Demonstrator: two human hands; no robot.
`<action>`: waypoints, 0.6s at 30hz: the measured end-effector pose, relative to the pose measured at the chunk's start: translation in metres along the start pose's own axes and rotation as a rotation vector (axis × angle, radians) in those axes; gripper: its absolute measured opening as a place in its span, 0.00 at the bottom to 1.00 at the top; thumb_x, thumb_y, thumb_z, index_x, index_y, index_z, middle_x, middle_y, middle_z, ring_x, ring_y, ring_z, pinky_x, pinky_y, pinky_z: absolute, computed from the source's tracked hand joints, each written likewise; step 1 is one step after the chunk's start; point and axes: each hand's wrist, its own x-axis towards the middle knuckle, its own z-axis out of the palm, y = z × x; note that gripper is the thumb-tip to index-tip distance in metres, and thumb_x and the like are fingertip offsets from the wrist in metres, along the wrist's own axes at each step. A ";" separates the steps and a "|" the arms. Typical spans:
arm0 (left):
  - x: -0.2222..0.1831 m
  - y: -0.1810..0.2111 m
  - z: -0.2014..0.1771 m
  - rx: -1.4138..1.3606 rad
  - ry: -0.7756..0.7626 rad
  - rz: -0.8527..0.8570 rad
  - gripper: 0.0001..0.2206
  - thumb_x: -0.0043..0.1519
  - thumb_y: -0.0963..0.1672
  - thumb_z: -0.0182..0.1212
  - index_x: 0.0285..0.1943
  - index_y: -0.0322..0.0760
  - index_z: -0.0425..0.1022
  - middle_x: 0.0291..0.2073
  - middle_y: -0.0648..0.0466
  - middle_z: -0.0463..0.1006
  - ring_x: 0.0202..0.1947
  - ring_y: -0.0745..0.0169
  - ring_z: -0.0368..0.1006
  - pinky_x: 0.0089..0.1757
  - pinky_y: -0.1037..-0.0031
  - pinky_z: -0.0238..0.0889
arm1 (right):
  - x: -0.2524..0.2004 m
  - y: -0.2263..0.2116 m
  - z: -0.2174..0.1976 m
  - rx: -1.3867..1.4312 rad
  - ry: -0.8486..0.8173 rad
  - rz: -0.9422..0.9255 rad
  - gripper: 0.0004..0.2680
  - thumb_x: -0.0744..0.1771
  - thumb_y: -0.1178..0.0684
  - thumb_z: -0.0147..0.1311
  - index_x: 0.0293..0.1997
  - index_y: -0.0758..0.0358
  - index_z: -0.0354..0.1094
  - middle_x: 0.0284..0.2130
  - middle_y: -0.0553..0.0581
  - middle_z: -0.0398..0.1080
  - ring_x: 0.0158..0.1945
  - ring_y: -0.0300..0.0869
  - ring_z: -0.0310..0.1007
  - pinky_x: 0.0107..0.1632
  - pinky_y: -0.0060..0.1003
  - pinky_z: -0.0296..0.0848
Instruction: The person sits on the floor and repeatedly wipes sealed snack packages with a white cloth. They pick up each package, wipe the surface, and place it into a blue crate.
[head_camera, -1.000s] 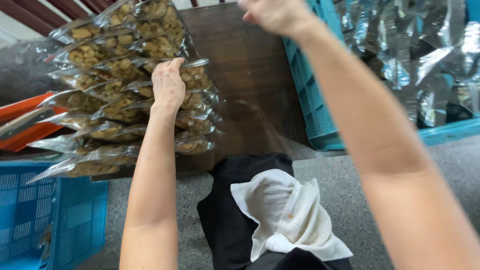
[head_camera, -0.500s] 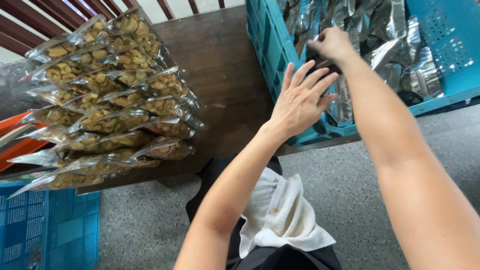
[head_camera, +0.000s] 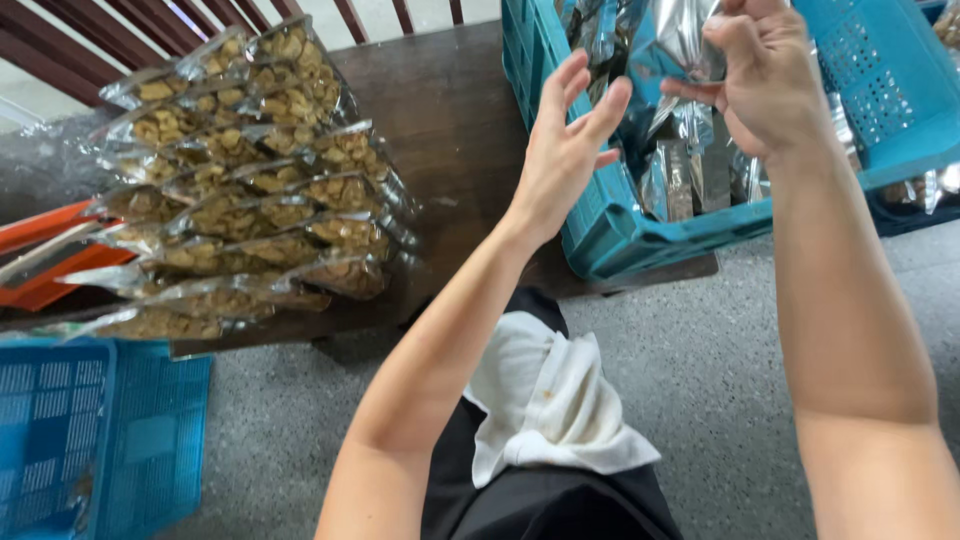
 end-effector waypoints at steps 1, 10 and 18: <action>-0.005 0.013 0.004 -0.076 -0.029 0.029 0.44 0.61 0.56 0.63 0.81 0.43 0.40 0.76 0.42 0.47 0.71 0.44 0.58 0.56 0.48 0.70 | -0.020 -0.021 0.015 -0.200 0.030 -0.041 0.06 0.74 0.53 0.48 0.55 0.61 0.64 0.43 0.49 0.63 0.46 0.41 0.73 0.51 0.51 0.78; -0.163 0.065 -0.049 -0.312 0.159 0.020 0.29 0.70 0.49 0.58 0.76 0.36 0.50 0.64 0.40 0.69 0.63 0.49 0.71 0.57 0.59 0.70 | -0.152 -0.024 0.176 -1.016 -0.337 -0.654 0.11 0.64 0.57 0.67 0.47 0.59 0.69 0.75 0.70 0.45 0.79 0.68 0.33 0.78 0.61 0.53; -0.312 0.042 -0.147 -0.513 0.454 -0.096 0.20 0.71 0.48 0.54 0.69 0.35 0.64 0.59 0.48 0.74 0.55 0.53 0.76 0.51 0.61 0.72 | -0.328 0.092 0.213 -1.095 -0.877 -0.029 0.22 0.59 0.37 0.66 0.48 0.60 0.65 0.44 0.62 0.70 0.49 0.55 0.71 0.47 0.49 0.69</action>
